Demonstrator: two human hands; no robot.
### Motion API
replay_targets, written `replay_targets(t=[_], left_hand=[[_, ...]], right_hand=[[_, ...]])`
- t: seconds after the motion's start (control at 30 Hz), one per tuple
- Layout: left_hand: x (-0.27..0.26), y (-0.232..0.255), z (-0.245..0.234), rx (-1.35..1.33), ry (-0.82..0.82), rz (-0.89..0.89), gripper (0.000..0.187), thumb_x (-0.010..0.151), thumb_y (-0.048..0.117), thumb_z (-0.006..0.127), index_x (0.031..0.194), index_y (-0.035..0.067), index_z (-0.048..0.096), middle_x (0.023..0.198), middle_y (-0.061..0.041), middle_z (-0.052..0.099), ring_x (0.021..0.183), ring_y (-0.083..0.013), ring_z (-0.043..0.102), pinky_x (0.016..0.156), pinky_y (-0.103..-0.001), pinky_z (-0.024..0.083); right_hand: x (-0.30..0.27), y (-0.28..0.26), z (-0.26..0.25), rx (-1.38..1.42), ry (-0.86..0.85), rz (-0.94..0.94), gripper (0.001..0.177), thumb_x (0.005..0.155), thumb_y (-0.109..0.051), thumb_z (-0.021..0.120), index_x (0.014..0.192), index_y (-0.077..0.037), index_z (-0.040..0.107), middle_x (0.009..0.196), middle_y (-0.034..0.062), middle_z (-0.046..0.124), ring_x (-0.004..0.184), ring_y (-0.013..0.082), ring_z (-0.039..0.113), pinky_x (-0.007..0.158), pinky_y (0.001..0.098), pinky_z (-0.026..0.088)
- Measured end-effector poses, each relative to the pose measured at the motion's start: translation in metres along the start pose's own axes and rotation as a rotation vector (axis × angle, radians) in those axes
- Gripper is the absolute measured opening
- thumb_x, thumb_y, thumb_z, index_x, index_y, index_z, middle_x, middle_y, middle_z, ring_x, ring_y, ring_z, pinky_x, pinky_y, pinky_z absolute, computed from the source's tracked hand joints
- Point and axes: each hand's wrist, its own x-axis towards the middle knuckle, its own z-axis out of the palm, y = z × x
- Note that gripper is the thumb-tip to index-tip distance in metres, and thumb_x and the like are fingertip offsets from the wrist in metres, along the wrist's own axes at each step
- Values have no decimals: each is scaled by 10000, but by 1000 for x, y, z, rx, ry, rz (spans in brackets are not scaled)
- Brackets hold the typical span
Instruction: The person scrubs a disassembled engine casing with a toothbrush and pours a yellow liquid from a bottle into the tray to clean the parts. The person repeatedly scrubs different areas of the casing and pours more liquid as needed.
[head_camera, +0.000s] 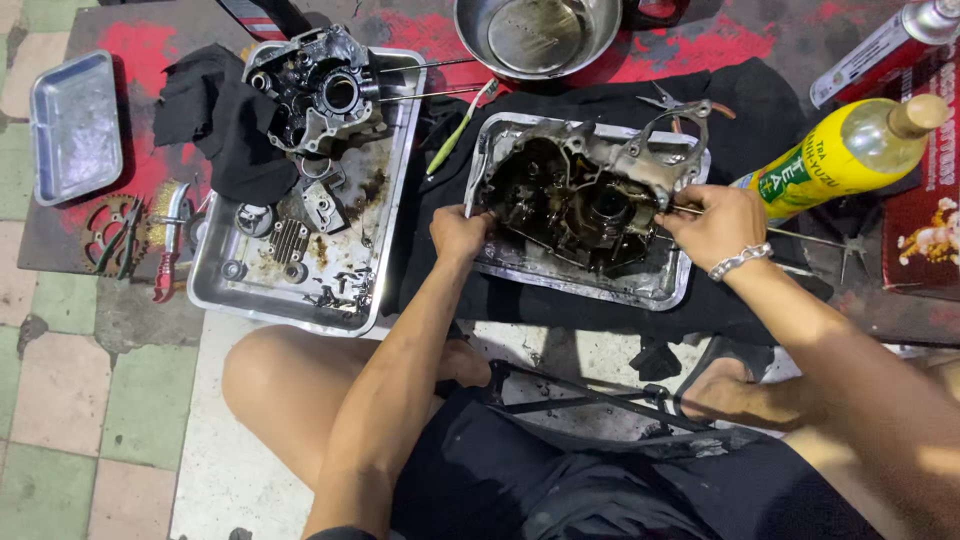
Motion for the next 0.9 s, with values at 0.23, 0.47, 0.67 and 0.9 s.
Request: replay_targets(t=[0.23, 0.47, 0.67, 0.9], left_hand=[[-28, -8, -25, 0, -22, 47, 323, 849, 224, 704, 1073, -8, 721, 862, -171, 763, 798, -282, 761, 755, -396, 572], [-53, -21, -43, 242, -104, 206, 367, 851, 202, 685, 1114, -48, 623, 1015, -273, 732, 999, -426, 706, 892, -470, 550], [-53, -11, -12, 570, -100, 258, 256, 955, 264, 630, 1075, 49, 699, 1049, -251, 712, 966, -469, 689, 849, -549, 553], [-63, -25, 28, 671, -111, 449, 355, 886, 106, 561, 1209, -39, 586, 932, -285, 715, 812, -452, 723, 724, -539, 585]], right_hand=[[-9, -20, -9, -48, 87, -102, 138, 816, -202, 776, 916, -109, 795, 829, 115, 725, 766, 335, 697, 688, 449, 538], [-1, 1, -16, -81, 104, -75, 162, 839, -217, 763, 943, -98, 800, 911, 164, 734, 825, 350, 719, 760, 449, 575], [10, -10, -33, -93, -36, 86, 540, 710, -279, 896, 1056, 31, 620, 873, 226, 727, 842, 407, 714, 734, 486, 568], [5, -14, -50, 69, -208, 109, 753, 681, -349, 910, 1248, -12, 548, 915, 158, 754, 868, 324, 748, 782, 433, 578]])
